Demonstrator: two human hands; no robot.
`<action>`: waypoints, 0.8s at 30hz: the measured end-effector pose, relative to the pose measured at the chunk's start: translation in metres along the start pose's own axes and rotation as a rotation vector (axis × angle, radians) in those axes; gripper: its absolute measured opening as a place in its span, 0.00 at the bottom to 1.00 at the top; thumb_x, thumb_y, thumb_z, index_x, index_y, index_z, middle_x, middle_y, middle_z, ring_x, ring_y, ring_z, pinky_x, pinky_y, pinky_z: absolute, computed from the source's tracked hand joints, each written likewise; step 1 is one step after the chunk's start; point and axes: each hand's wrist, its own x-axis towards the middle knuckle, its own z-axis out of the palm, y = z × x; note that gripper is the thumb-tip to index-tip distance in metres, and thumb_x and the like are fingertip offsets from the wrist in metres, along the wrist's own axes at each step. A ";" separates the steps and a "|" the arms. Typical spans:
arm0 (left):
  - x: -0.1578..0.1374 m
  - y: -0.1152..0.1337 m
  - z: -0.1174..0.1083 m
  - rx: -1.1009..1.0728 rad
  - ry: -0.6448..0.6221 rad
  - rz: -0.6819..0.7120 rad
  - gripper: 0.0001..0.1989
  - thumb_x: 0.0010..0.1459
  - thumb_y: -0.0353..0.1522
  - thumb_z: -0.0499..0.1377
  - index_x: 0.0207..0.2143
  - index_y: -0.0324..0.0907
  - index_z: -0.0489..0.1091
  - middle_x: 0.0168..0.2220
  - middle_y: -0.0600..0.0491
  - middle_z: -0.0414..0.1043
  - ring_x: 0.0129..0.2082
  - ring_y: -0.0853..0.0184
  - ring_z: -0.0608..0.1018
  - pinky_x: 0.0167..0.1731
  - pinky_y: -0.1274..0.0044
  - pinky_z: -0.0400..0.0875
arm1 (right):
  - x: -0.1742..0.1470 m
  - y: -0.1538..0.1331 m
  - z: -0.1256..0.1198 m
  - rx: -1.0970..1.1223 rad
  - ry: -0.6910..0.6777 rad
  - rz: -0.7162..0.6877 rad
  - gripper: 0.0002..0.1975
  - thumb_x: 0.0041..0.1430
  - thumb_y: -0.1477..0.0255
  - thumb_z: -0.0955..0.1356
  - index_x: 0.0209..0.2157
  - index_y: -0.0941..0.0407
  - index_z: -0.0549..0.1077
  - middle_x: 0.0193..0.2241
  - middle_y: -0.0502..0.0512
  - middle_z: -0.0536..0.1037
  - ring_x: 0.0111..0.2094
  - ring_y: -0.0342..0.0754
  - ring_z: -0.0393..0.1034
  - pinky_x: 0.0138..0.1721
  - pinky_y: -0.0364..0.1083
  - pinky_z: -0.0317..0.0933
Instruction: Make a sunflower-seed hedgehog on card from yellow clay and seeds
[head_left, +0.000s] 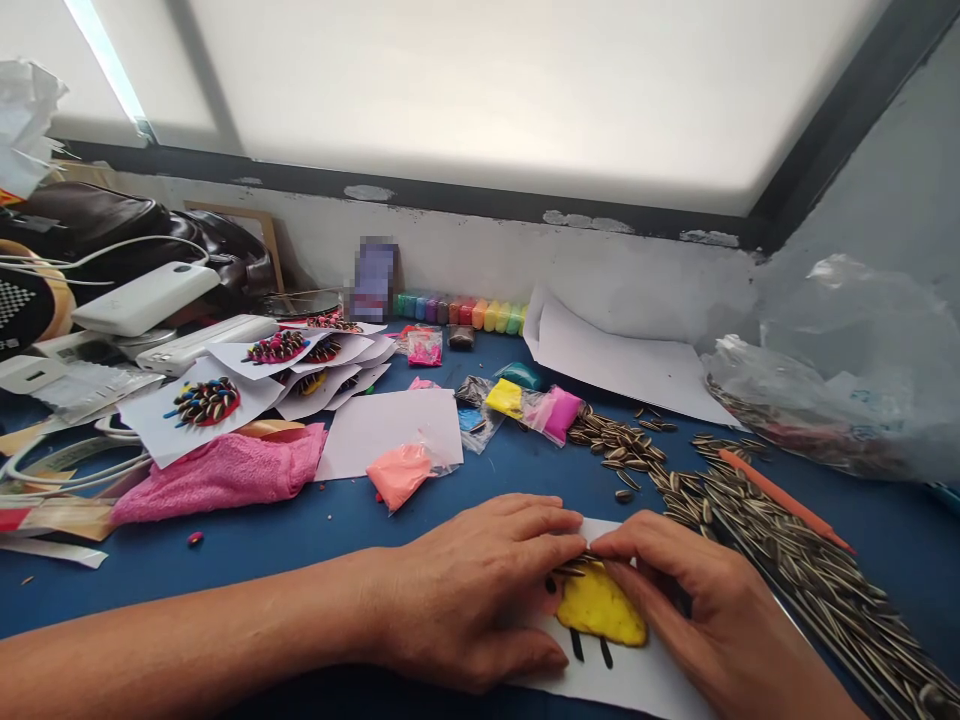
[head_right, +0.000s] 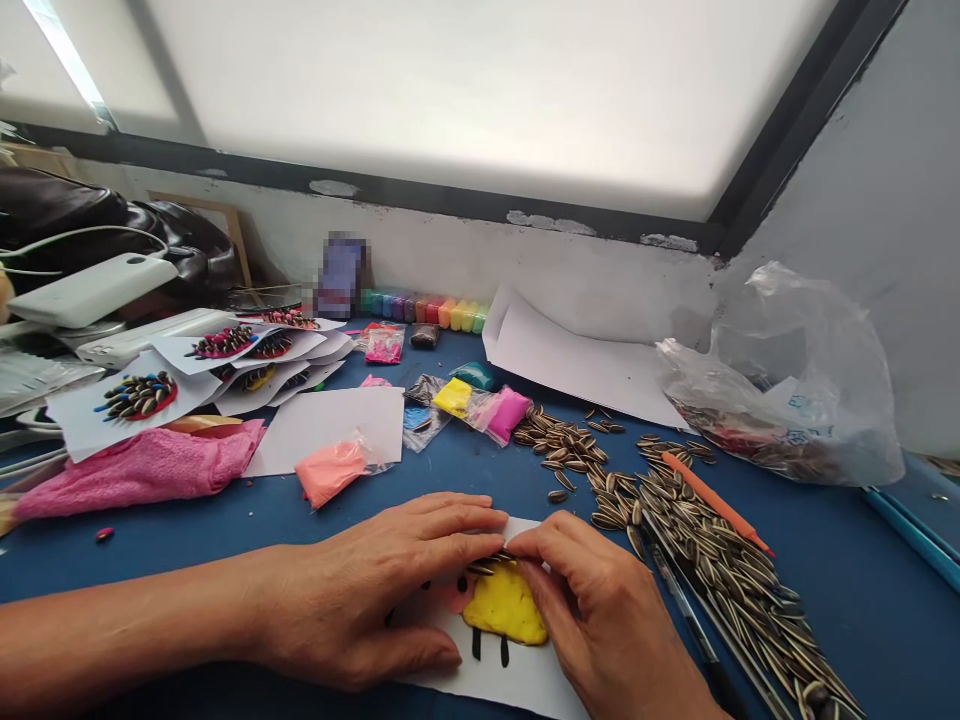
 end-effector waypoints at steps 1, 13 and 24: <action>0.000 0.000 0.000 0.004 0.001 0.004 0.37 0.58 0.35 0.67 0.65 0.32 0.59 0.65 0.37 0.61 0.67 0.53 0.60 0.67 0.64 0.52 | 0.000 0.000 0.000 -0.002 0.008 0.001 0.13 0.67 0.72 0.63 0.41 0.49 0.79 0.32 0.50 0.79 0.30 0.43 0.75 0.31 0.41 0.70; 0.000 -0.003 0.001 0.001 0.026 0.024 0.36 0.58 0.36 0.66 0.65 0.34 0.59 0.65 0.38 0.61 0.66 0.52 0.61 0.66 0.63 0.54 | -0.001 -0.001 0.001 -0.031 0.026 -0.016 0.11 0.67 0.72 0.63 0.40 0.49 0.78 0.32 0.50 0.79 0.31 0.43 0.76 0.31 0.41 0.70; 0.001 -0.003 0.000 0.000 0.031 0.027 0.35 0.57 0.35 0.68 0.63 0.31 0.61 0.63 0.37 0.62 0.66 0.52 0.62 0.66 0.64 0.54 | 0.002 0.002 0.001 -0.046 -0.011 -0.069 0.11 0.66 0.73 0.63 0.40 0.49 0.78 0.32 0.51 0.78 0.32 0.44 0.76 0.32 0.41 0.71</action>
